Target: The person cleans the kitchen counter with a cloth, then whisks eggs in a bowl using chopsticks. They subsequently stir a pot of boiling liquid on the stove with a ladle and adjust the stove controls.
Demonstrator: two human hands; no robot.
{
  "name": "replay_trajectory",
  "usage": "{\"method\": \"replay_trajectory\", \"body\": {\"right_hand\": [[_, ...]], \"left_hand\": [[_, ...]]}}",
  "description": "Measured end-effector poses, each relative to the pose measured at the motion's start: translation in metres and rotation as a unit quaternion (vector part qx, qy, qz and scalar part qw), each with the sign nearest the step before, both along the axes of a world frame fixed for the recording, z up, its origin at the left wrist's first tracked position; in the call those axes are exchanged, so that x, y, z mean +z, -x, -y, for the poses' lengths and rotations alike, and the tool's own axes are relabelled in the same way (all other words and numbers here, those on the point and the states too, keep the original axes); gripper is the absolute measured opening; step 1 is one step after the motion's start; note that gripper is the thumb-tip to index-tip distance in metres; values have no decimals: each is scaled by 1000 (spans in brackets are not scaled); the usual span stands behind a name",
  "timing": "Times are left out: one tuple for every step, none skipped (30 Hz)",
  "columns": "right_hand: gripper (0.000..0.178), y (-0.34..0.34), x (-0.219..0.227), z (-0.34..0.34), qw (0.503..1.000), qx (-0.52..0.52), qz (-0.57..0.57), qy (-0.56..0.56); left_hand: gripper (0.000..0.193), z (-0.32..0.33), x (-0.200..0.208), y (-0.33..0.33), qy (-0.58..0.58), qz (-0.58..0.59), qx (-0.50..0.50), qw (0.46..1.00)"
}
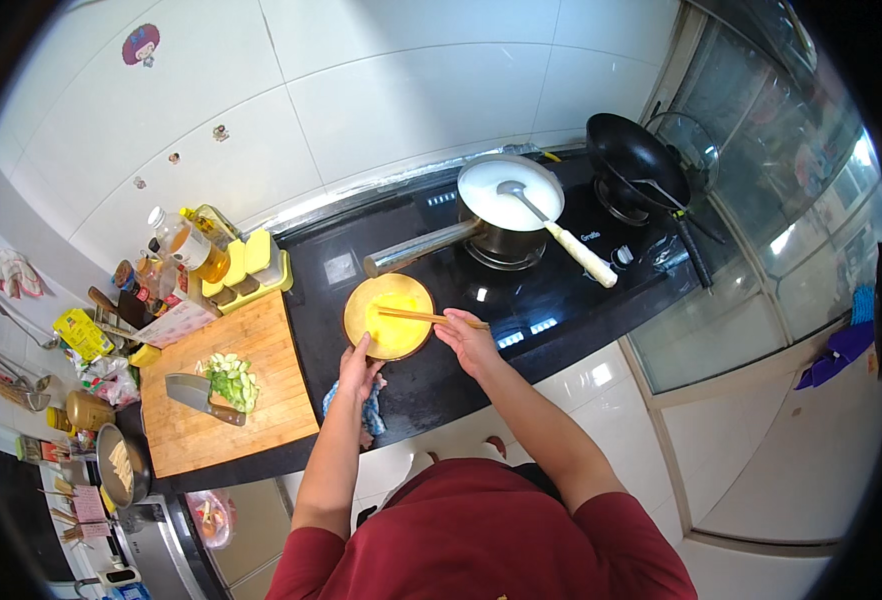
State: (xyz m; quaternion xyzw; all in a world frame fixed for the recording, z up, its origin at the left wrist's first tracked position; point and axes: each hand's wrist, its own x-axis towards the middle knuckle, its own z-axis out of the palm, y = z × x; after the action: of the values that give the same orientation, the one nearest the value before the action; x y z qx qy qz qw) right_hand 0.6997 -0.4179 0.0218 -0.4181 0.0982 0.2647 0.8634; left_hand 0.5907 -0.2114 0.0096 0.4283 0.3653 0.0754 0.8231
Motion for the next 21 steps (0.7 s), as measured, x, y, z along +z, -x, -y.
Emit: {"method": "replay_trajectory", "body": {"right_hand": [[24, 2, -3, -3, 1000, -1, -7, -3], [24, 4, -6, -5, 1000, -4, -15, -7], [25, 6, -7, -4, 1000, -6, -20, -18], [26, 8, -9, -4, 1000, 2, -23, -17], [27, 10, -11, -4, 999, 11, -27, -19], [28, 12, -15, -2, 999, 18, -31, -19], [29, 10, -23, 2, 999, 48, -23, -7], [29, 14, -22, 6, 997, 75, -32, 11], [29, 22, -14, 7, 993, 108, -41, 30], [29, 29, -8, 10, 988, 139, -50, 48], [29, 33, -8, 17, 984, 162, -62, 38], [29, 38, -1, 22, 982, 172, -66, 44], [28, 42, 6, 27, 980, 181, -71, 51], [27, 47, 12, 34, 977, 190, -76, 59], [25, 49, 14, 42, 979, 180, -85, 51], [24, 52, 17, 52, 980, 171, -86, 49], [23, 55, 22, 61, 982, 162, -88, 47], [23, 60, 24, 73, 984, 148, -90, 44], [21, 64, 25, 82, 985, 138, -92, 51], [20, 68, 25, 91, 986, 125, -94, 54], [20, 71, 26, 102, 987, 112, -96, 57]], "left_hand": [[56, -2, 2, 6, -24, -24, 4, 999], [60, -1, 11, 13, -47, -48, 5, 998], [68, 9, 29, 24, -137, -65, -13, 988], [65, 10, 24, 36, -214, -34, -20, 976], [61, 6, 21, 55, -387, -52, -73, 918], [58, 3, 17, 73, -547, -67, -126, 825], [56, 6, 26, 88, -628, -63, -191, 751], [56, 6, 31, 105, -700, -61, -250, 666], [61, 3, 24, 121, -696, -107, -306, 641], [61, -2, 6, 131, -706, -122, -334, 612], [62, -1, 5, 133, -713, -116, -337, 603], [64, -1, 4, 133, -720, -111, -339, 595], [65, -4, -6, 129, -741, -107, -322, 579], [67, -8, -25, 123, -760, -101, -306, 564], [68, -8, -28, 117, -778, -94, -290, 549], [74, -14, -31, 108, -779, -93, -293, 547], [76, -22, -29, 95, -775, -102, -290, 553], [78, -32, -29, 79, -771, -107, -290, 558], [81, -45, -26, 60, -767, -120, -284, 563], [84, -58, -23, 42, -763, -134, -278, 568], [87, -67, -13, 24, -751, -147, -282, 579]]}}
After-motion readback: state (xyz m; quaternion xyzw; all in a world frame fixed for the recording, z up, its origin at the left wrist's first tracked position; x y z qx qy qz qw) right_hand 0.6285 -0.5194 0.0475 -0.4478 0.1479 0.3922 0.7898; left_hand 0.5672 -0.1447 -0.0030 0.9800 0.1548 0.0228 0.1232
